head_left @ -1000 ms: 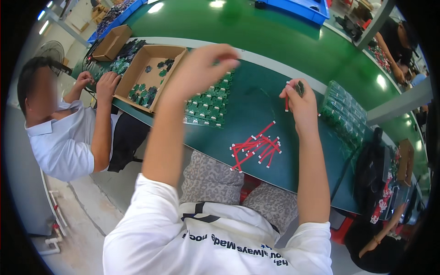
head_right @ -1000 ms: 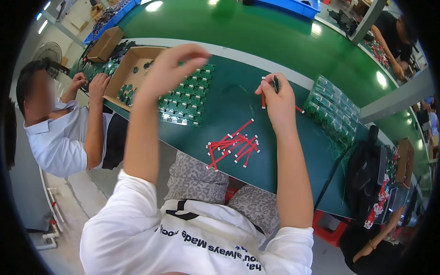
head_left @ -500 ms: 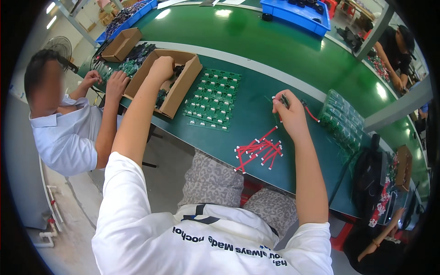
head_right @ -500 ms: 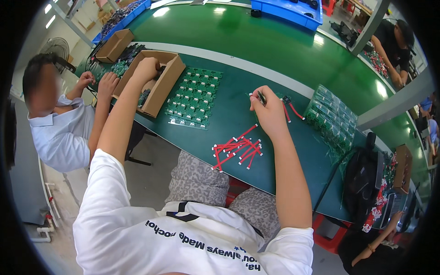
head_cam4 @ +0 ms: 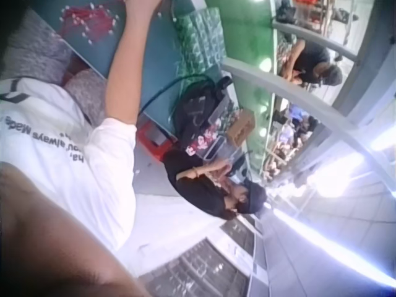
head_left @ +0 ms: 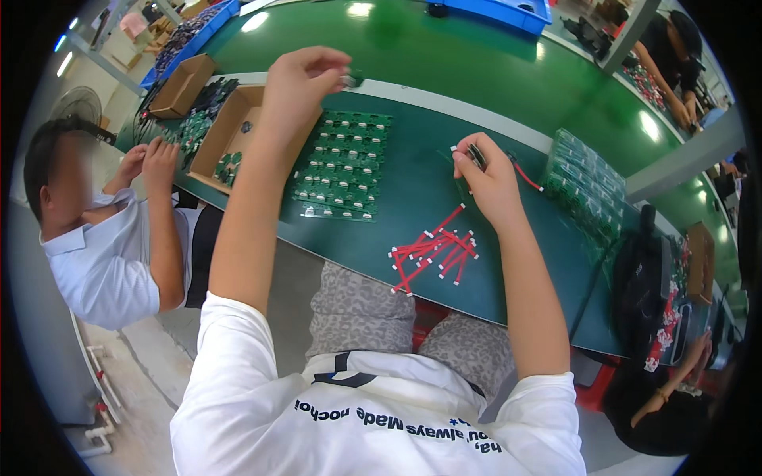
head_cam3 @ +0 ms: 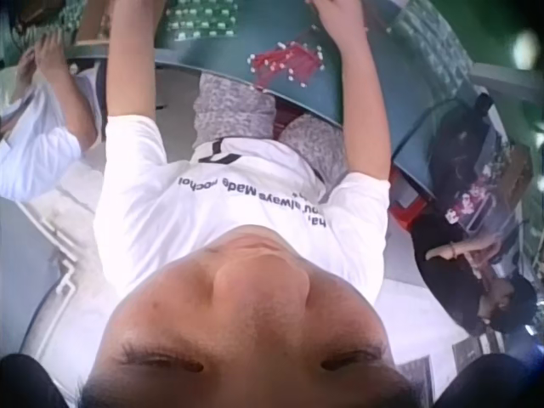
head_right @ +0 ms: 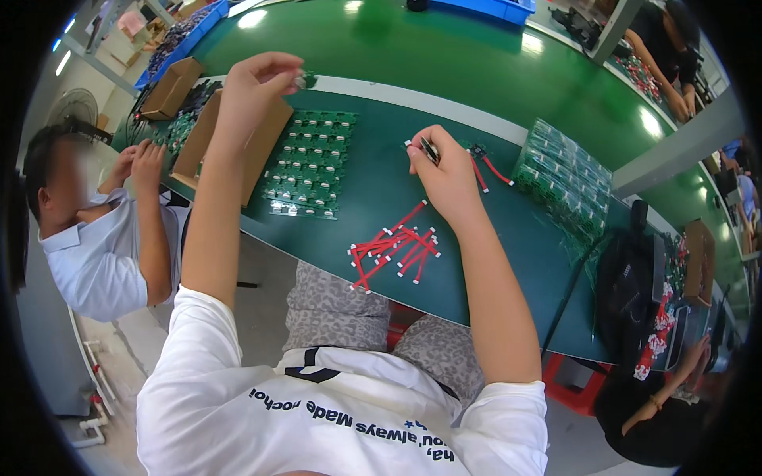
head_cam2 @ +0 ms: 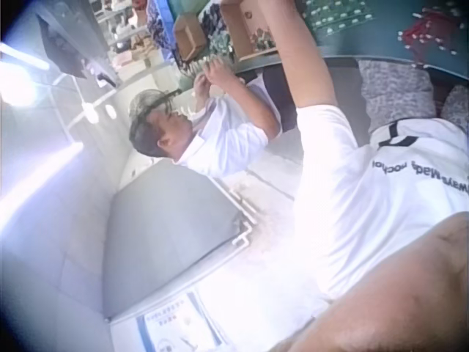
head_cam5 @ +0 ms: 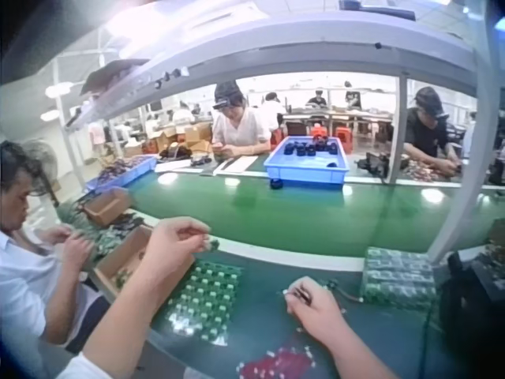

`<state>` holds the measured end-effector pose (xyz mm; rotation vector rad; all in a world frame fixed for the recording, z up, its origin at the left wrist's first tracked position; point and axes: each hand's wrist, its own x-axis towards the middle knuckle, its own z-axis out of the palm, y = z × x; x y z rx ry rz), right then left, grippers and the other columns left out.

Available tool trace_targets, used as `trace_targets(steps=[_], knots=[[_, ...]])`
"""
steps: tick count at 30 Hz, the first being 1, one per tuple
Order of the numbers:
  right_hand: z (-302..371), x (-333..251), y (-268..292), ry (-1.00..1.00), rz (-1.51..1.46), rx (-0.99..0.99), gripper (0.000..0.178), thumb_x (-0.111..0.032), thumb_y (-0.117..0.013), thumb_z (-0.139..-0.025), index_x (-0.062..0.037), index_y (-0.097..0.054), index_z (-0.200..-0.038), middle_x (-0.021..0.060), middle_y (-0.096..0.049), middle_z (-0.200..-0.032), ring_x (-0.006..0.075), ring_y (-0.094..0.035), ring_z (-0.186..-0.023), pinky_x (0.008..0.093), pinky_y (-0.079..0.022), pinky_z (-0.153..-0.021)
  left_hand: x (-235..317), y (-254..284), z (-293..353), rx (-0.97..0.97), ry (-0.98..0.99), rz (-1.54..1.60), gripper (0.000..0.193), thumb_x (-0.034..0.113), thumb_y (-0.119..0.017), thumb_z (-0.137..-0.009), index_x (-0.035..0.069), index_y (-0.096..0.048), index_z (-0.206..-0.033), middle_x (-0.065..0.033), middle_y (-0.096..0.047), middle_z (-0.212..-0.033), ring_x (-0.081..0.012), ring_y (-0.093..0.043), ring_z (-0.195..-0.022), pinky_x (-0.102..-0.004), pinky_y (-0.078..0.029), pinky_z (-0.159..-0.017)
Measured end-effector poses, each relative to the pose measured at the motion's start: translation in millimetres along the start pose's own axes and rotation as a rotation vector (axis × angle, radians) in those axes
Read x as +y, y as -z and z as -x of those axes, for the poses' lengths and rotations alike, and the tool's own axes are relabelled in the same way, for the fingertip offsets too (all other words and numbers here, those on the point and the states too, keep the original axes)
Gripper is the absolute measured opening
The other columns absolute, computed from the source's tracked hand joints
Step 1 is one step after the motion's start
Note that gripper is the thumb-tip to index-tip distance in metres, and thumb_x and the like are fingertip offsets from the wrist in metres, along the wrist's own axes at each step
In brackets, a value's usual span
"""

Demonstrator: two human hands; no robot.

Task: Connecting wires to small green circuit boards at an industrial assembly line.

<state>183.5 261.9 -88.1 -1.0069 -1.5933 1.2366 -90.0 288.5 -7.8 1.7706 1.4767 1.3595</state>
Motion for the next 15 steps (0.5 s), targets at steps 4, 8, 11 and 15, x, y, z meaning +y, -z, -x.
trace_targets(steps=[4, 8, 11, 15], knots=[[-1.9, 3.4, 2.8, 0.03, -0.061, 0.089, 0.006, -0.008, -0.054, -0.088, -0.0026, -0.052, -0.089, 0.0002, -0.053, -0.067, 0.0056, -0.049, -0.065, 0.0222, -0.038, -0.058, 16.9, -77.5, 14.8, -0.205, 0.079, 0.267, 0.019, 0.003, -0.059, -0.083, -0.004, -0.065, -0.099, -0.0094, -0.067, -0.089, -0.0142, -0.065, -0.076, -0.0241, -0.053, -0.069], [-8.1, 14.5, 0.8, -0.003, -0.104, 0.142, 0.007, -0.009, -0.054, -0.088, -0.0019, -0.052, -0.089, 0.0021, -0.054, -0.067, 0.0082, -0.052, -0.065, 0.0237, -0.041, -0.059, -10.9, -133.8, 21.5, -0.329, 0.039, 0.074, 0.017, 0.004, -0.057, -0.082, -0.001, -0.066, -0.095, -0.0073, -0.067, -0.083, -0.0107, -0.063, -0.07, -0.024, -0.051, -0.064], [-11.7, 26.1, 1.2, -0.083, 0.062, 0.136, 0.009, -0.009, -0.055, -0.087, -0.0005, -0.052, -0.086, 0.0067, -0.056, -0.065, 0.0112, -0.053, -0.059, 0.0253, -0.041, -0.057, -11.0, -137.3, 21.7, -0.476, 0.158, 0.109, 0.015, 0.008, -0.056, -0.082, 0.0, -0.066, -0.091, -0.0033, -0.066, -0.077, -0.0082, -0.058, -0.064, -0.0217, -0.049, -0.06], [-15.6, 31.4, -5.0, -0.036, -0.005, 0.223, 0.009, -0.008, -0.056, -0.087, -0.0008, -0.052, -0.086, 0.0048, -0.055, -0.065, 0.0093, -0.052, -0.059, 0.0256, -0.04, -0.054, -21.0, -120.5, 25.0, -0.46, 0.085, -0.049, 0.015, 0.009, -0.059, -0.079, 0.001, -0.067, -0.089, -0.0034, -0.065, -0.074, -0.0075, -0.058, -0.063, -0.0215, -0.047, -0.059]])
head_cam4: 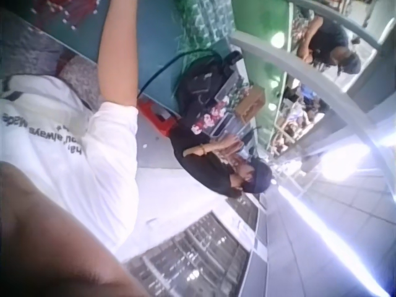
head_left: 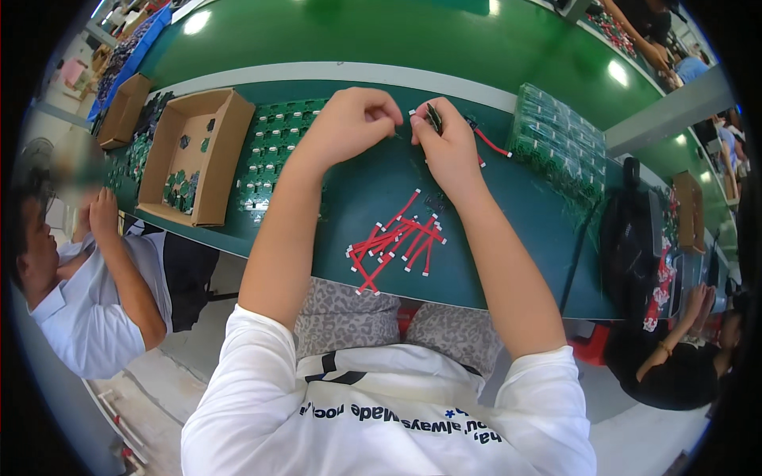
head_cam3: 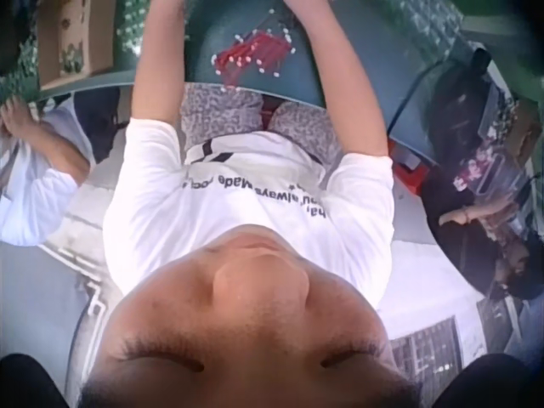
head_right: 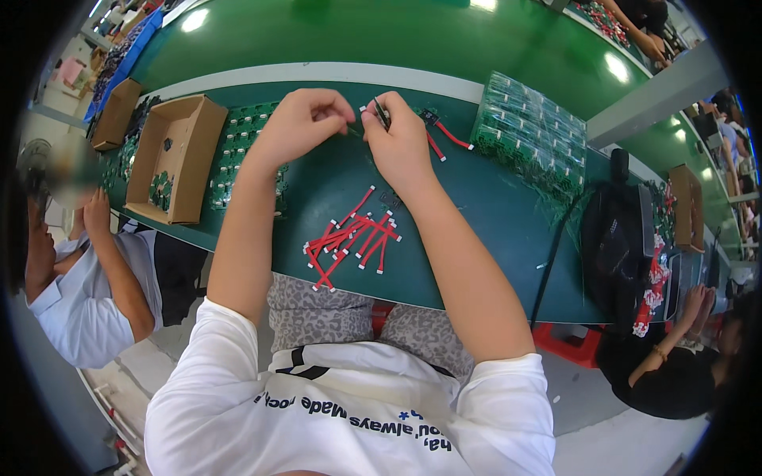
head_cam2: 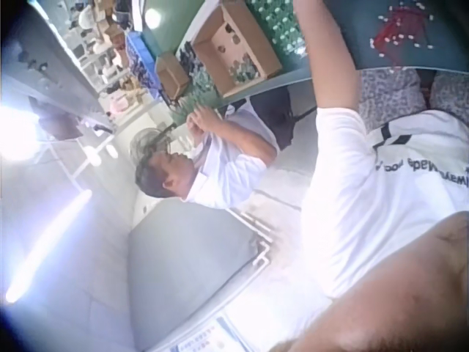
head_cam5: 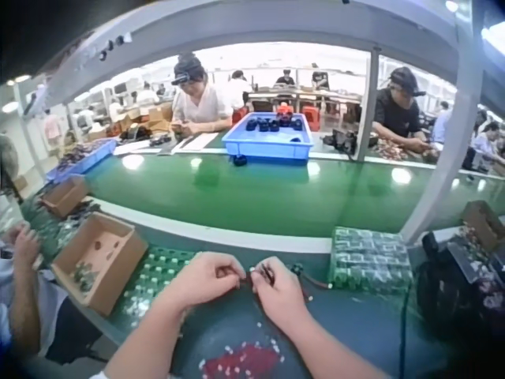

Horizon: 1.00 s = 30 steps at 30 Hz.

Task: Connecting wires to small green circuit boards at an industrial assembly line.

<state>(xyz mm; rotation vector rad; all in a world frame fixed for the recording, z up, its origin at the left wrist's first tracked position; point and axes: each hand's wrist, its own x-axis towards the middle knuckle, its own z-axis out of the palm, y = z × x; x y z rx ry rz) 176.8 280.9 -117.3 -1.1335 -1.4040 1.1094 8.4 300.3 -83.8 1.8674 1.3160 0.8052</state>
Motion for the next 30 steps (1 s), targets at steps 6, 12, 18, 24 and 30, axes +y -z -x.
trace_targets(steps=[6, 12, 18, 24, 30], knots=[[-8.6, 3.6, 14.2, 0.092, -0.257, 0.157, 0.005, -0.008, -0.054, -0.089, -0.003, -0.053, -0.088, 0.0004, -0.053, -0.065, 0.005, -0.046, -0.058, 0.0214, -0.036, -0.051, 38.7, -21.6, 21.7, -0.383, -0.333, -0.26, 0.026, 0.022, -0.077, -0.066, 0.004, -0.065, -0.081, -0.0071, -0.06, -0.076, -0.0216, -0.059, -0.071, -0.0319, -0.047, -0.062], [-9.1, -1.2, 23.9, 0.032, -0.275, 0.218, 0.006, -0.009, -0.054, -0.089, -0.0039, -0.052, -0.089, 0.0005, -0.053, -0.067, 0.0046, -0.046, -0.057, 0.0202, -0.034, -0.046, 38.2, -45.2, 28.0, -0.433, -0.369, -0.313, 0.02, 0.014, -0.074, -0.067, 0.005, -0.062, -0.08, -0.0081, -0.06, -0.08, -0.0248, -0.059, -0.076, -0.0348, -0.048, -0.067], [-8.3, -3.6, 26.5, 0.052, -0.316, 0.221, 0.007, -0.01, -0.056, -0.089, -0.0044, -0.053, -0.089, 0.0006, -0.054, -0.067, 0.0047, -0.047, -0.057, 0.02, -0.035, -0.047, 34.3, -31.5, 19.6, -0.426, -0.177, 0.075, 0.016, 0.001, -0.069, -0.072, 0.002, -0.065, -0.088, -0.0032, -0.064, -0.081, -0.0098, -0.058, -0.072, -0.0233, -0.048, -0.066], [-6.4, -13.3, 32.3, 0.053, -0.316, 0.181, 0.007, -0.011, -0.057, -0.088, -0.005, -0.055, -0.087, -0.0001, -0.055, -0.067, 0.0043, -0.046, -0.056, 0.0196, -0.034, -0.047, 12.0, -10.8, 3.8, -0.14, -0.196, 0.317, 0.013, -0.006, -0.059, -0.074, -0.001, -0.064, -0.084, -0.0049, -0.062, -0.098, -0.0123, -0.058, -0.088, -0.0242, -0.048, -0.079], [-2.5, -16.3, 27.7, -0.063, -0.186, -0.053, 0.009, -0.013, -0.059, -0.087, -0.0041, -0.057, -0.087, -0.0009, -0.056, -0.066, 0.0041, -0.045, -0.058, 0.02, -0.033, -0.05, 8.4, -11.9, -0.2, 0.03, 0.029, 0.473, 0.019, -0.005, -0.054, -0.079, 0.0, -0.067, -0.091, -0.007, -0.065, -0.09, -0.0142, -0.064, -0.082, -0.0251, -0.052, -0.072]])
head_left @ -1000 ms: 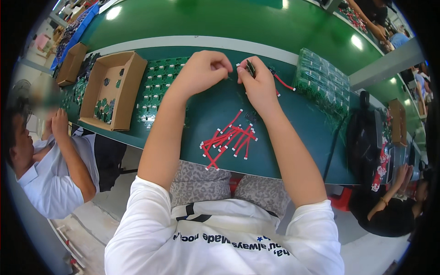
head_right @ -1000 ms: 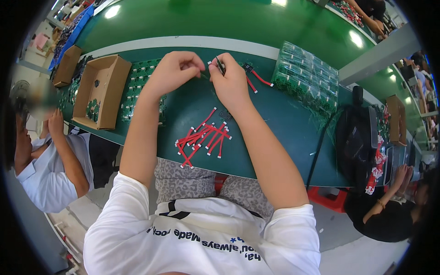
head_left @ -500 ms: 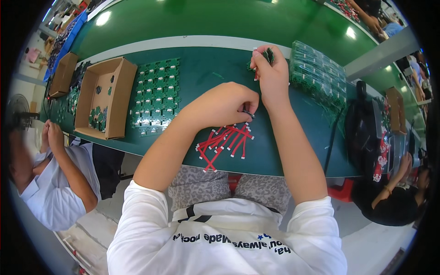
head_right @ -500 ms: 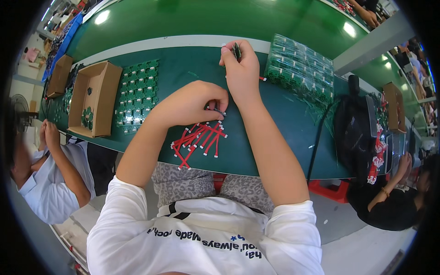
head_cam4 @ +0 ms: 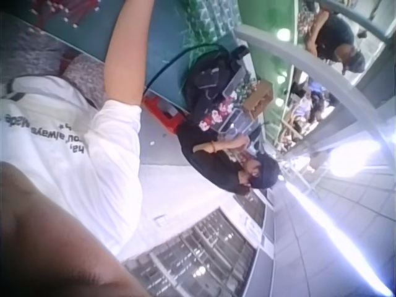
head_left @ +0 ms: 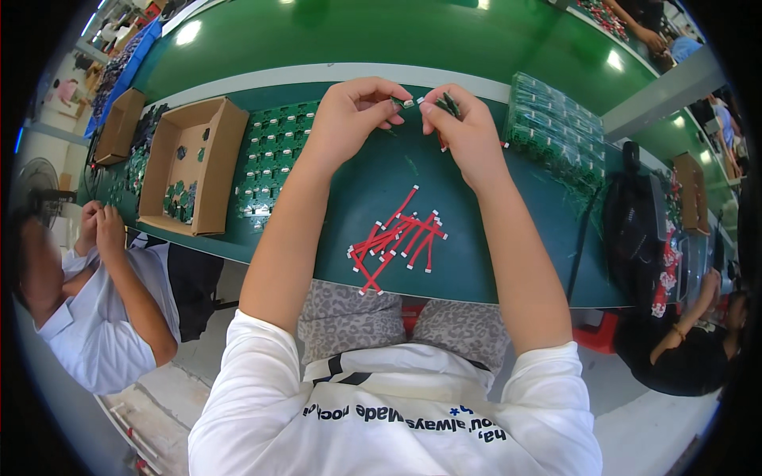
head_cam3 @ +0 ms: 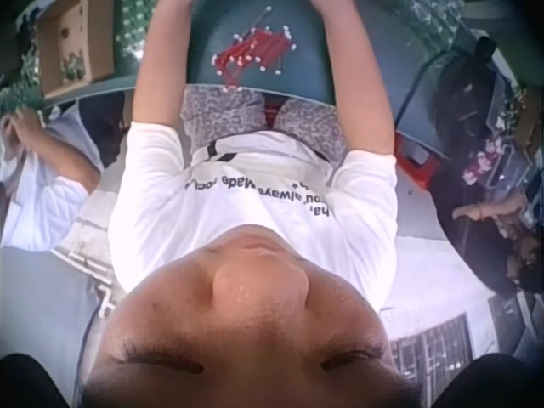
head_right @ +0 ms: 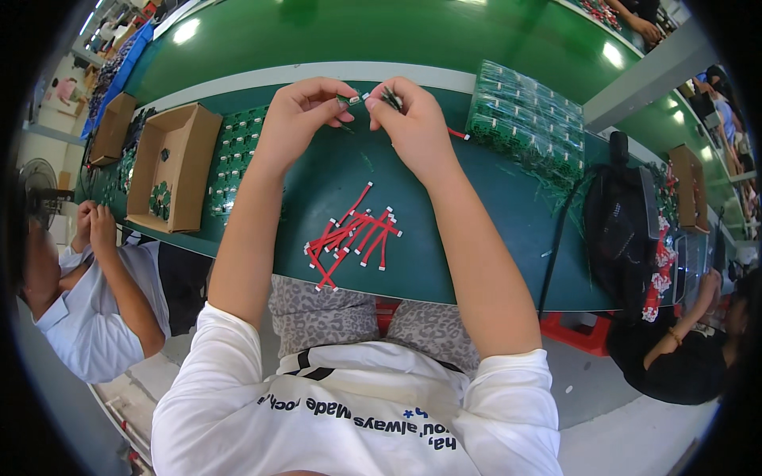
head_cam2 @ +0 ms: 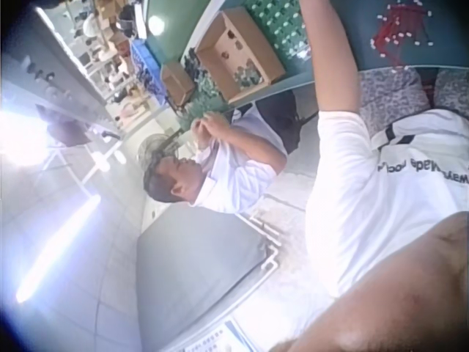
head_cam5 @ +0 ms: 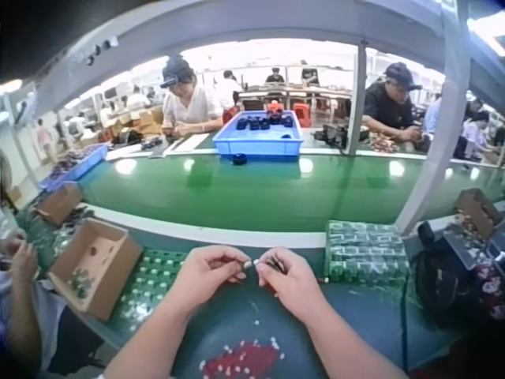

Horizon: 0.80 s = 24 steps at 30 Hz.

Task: Connecting wires to small green circuit boards at an industrial assembly line.

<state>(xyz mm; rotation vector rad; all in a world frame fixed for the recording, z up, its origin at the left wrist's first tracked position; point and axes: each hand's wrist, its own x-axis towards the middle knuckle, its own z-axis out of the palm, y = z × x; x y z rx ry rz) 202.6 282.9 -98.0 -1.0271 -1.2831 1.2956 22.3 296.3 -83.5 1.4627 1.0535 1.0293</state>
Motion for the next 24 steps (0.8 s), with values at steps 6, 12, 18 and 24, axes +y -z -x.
trace_targets(steps=[6, 12, 18, 24], knots=[[0.7, 0.5, -4.1, -0.032, 0.048, -0.087, 0.01, -0.014, -0.059, -0.086, -0.0038, -0.057, -0.085, -0.0006, -0.056, -0.066, 0.0049, -0.047, -0.063, 0.0213, -0.035, -0.056, -1.1, 0.2, -0.1, -0.014, -0.011, 0.147, 0.017, 0.003, -0.057, -0.084, -0.002, -0.067, -0.098, -0.0083, -0.065, -0.089, -0.0143, -0.064, -0.077, -0.0251, -0.053, -0.071], [0.6, -0.6, -3.3, -0.114, 0.042, -0.091, 0.012, -0.017, -0.059, -0.085, -0.0055, -0.057, -0.083, -0.0014, -0.055, -0.064, 0.004, -0.043, -0.056, 0.0208, -0.031, -0.048, -3.1, -1.0, -0.6, -0.042, 0.005, 0.105, 0.019, 0.003, -0.06, -0.083, -0.002, -0.064, -0.1, -0.0076, -0.064, -0.087, -0.0138, -0.064, -0.078, -0.0253, -0.053, -0.072], [0.4, -2.3, -3.2, -0.145, 0.008, -0.097, 0.009, -0.015, -0.06, -0.085, -0.0065, -0.057, -0.085, -0.0012, -0.053, -0.062, 0.0029, -0.039, -0.05, 0.0193, -0.027, -0.045, 0.0, 0.1, 0.0, -0.067, 0.005, 0.159, 0.026, 0.001, -0.061, -0.082, -0.001, -0.061, -0.107, -0.0048, -0.062, -0.083, -0.0133, -0.064, -0.078, -0.0245, -0.052, -0.071], [0.4, -3.4, -0.9, -0.157, -0.003, -0.119, 0.008, -0.014, -0.06, -0.084, -0.0074, -0.056, -0.082, -0.0019, -0.052, -0.061, 0.0026, -0.038, -0.049, 0.0195, -0.027, -0.045, 2.5, 0.7, 0.9, -0.079, 0.047, 0.138, 0.026, 0.003, -0.061, -0.082, -0.001, -0.061, -0.107, -0.0047, -0.062, -0.08, -0.0135, -0.065, -0.075, -0.0247, -0.053, -0.071]])
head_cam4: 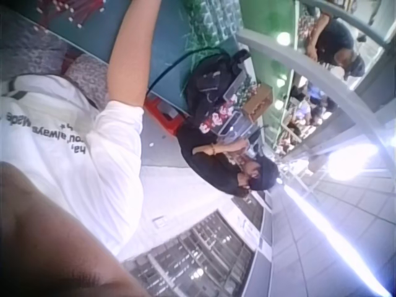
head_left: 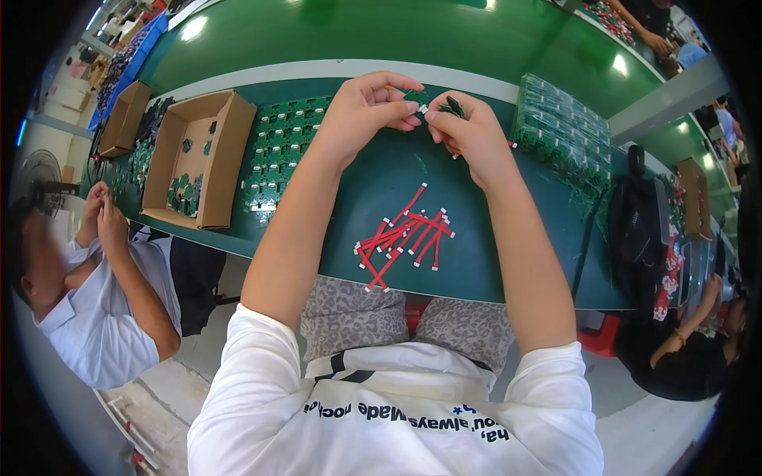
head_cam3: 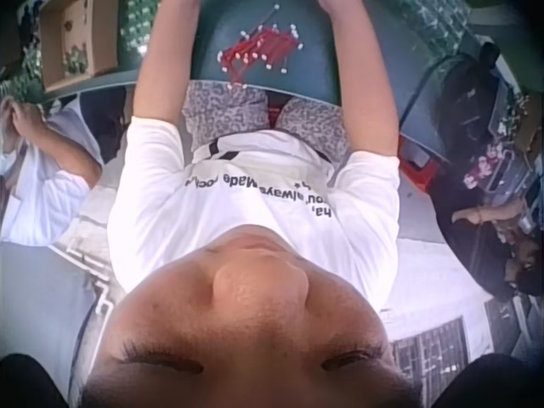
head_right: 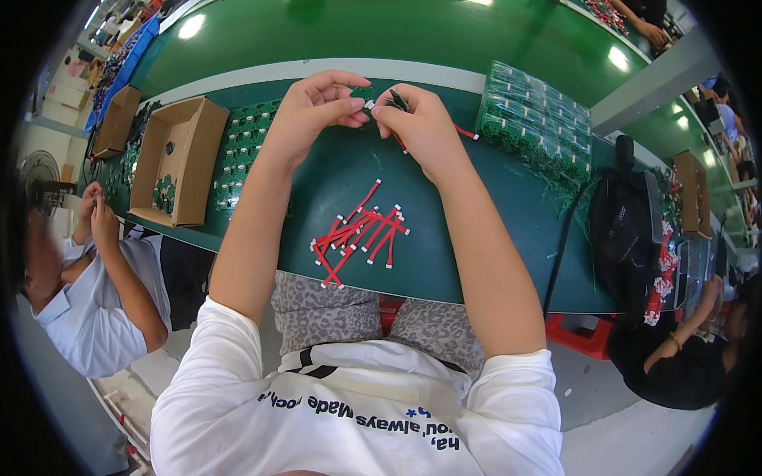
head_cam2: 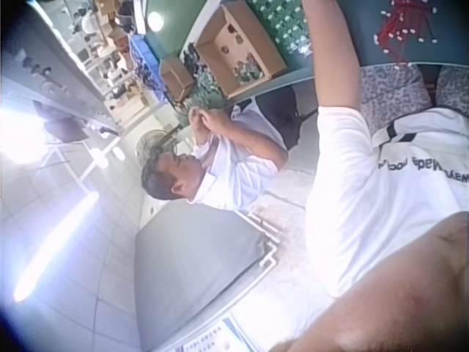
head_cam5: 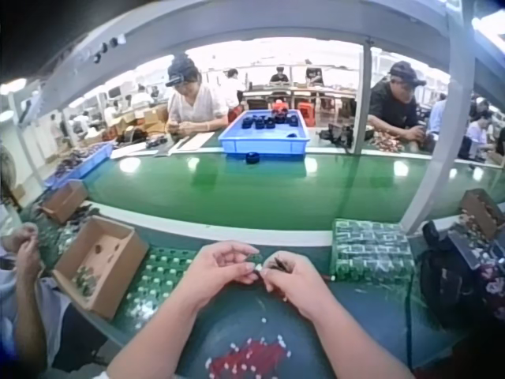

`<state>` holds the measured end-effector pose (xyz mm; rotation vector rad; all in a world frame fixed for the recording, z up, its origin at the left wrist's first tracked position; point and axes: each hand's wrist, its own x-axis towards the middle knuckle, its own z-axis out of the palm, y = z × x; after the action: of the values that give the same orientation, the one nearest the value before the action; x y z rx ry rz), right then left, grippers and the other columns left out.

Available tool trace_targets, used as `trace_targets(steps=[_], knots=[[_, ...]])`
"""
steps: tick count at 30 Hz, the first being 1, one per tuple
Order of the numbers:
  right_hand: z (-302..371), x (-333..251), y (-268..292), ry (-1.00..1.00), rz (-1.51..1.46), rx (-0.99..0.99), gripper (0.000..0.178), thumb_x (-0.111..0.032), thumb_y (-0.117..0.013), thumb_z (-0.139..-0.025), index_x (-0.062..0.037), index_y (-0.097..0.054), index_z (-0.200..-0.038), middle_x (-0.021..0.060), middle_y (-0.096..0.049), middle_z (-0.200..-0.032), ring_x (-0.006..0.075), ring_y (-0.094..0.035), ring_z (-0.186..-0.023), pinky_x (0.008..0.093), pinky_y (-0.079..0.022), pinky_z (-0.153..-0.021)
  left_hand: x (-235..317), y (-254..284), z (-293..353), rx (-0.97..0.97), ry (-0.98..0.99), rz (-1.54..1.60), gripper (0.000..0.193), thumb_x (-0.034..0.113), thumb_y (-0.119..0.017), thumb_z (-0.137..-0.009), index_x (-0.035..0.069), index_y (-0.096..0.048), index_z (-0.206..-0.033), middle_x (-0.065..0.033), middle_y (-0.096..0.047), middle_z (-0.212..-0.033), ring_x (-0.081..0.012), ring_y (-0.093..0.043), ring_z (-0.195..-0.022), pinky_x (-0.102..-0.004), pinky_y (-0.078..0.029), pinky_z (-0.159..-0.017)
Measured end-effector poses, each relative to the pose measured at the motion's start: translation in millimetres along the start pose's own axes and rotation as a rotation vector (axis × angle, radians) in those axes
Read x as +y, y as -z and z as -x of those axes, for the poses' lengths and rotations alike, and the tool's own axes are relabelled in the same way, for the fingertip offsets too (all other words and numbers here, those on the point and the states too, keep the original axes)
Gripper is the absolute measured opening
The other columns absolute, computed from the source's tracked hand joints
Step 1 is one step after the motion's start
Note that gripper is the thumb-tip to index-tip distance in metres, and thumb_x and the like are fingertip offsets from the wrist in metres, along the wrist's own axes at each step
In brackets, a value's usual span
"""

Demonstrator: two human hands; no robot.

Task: Connecting wires to small green circuit boards at an industrial assembly line.

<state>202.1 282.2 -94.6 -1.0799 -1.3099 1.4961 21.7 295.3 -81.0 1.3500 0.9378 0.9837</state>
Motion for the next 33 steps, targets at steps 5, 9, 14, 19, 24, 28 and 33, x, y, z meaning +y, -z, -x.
trace_targets(steps=[5, 9, 14, 19, 24, 28, 33], knots=[[0.0, -0.7, 0.6, 0.017, -0.015, -0.018, 0.009, -0.014, -0.06, -0.083, -0.0073, -0.056, -0.079, -0.0015, -0.053, -0.061, 0.0025, -0.038, -0.047, 0.0194, -0.027, -0.044, -2.4, 0.6, -0.6, 0.005, 0.005, 0.012, 0.024, 0.005, -0.063, -0.082, -0.001, -0.061, -0.105, -0.0061, -0.064, -0.081, -0.0139, -0.065, -0.075, -0.0246, -0.053, -0.07], [0.2, -0.6, 0.9, -0.002, -0.035, -0.019, 0.009, -0.014, -0.06, -0.083, -0.0072, -0.056, -0.079, -0.0014, -0.053, -0.061, 0.0024, -0.037, -0.047, 0.0192, -0.027, -0.044, -4.1, 2.8, -1.7, -0.009, -0.001, 0.02, 0.021, 0.006, -0.064, -0.082, 0.0, -0.061, -0.102, -0.0083, -0.066, -0.083, -0.0143, -0.066, -0.075, -0.0247, -0.053, -0.07], [0.2, 1.8, 0.2, 0.027, -0.018, -0.035, 0.009, -0.014, -0.061, -0.084, -0.0076, -0.056, -0.079, -0.0014, -0.053, -0.061, 0.0025, -0.038, -0.047, 0.0193, -0.028, -0.043, -4.4, 3.0, -2.0, -0.008, 0.018, 0.013, 0.02, 0.005, -0.065, -0.081, -0.001, -0.061, -0.1, -0.0086, -0.066, -0.083, -0.0144, -0.066, -0.075, -0.0245, -0.053, -0.07], [2.2, 0.6, -1.6, 0.022, 0.006, -0.032, 0.009, -0.014, -0.061, -0.085, -0.0075, -0.055, -0.081, -0.0011, -0.054, -0.062, 0.0034, -0.039, -0.049, 0.0196, -0.029, -0.044, -3.0, 7.0, -1.3, -0.032, 0.018, 0.018, 0.02, 0.005, -0.066, -0.08, -0.001, -0.061, -0.099, -0.0086, -0.066, -0.083, -0.0145, -0.066, -0.074, -0.0243, -0.053, -0.07], [1.8, 4.6, -3.8, 0.046, 0.056, -0.025, 0.008, -0.013, -0.06, -0.086, -0.0069, -0.054, -0.084, -0.0002, -0.054, -0.064, 0.0046, -0.042, -0.052, 0.0203, -0.032, -0.045, -3.0, 9.8, -1.0, -0.043, 0.045, 0.03, 0.02, 0.005, -0.067, -0.08, 0.0, -0.061, -0.098, -0.0078, -0.066, -0.081, -0.014, -0.066, -0.072, -0.024, -0.053, -0.069], [4.2, 3.3, -4.7, 0.028, 0.099, -0.018, 0.011, -0.014, -0.058, -0.086, -0.0048, -0.055, -0.081, 0.0012, -0.057, -0.065, 0.0061, -0.046, -0.057, 0.0225, -0.034, -0.048, -3.8, 10.7, -1.4, -0.046, 0.051, 0.014, 0.02, 0.005, -0.067, -0.08, 0.0, -0.061, -0.098, -0.0078, -0.066, -0.081, -0.0137, -0.066, -0.072, -0.0238, -0.053, -0.069], [5.7, 4.7, -7.0, 0.018, 0.111, -0.015, 0.01, -0.012, -0.058, -0.085, -0.0042, -0.054, -0.081, 0.0017, -0.056, -0.064, 0.0067, -0.047, -0.057, 0.0237, -0.036, -0.049, -4.4, 12.2, -1.4, -0.075, 0.058, 0.004, 0.018, 0.004, -0.066, -0.08, 0.0, -0.061, -0.096, -0.0079, -0.066, -0.08, -0.0127, -0.065, -0.071, -0.0236, -0.053, -0.068]])
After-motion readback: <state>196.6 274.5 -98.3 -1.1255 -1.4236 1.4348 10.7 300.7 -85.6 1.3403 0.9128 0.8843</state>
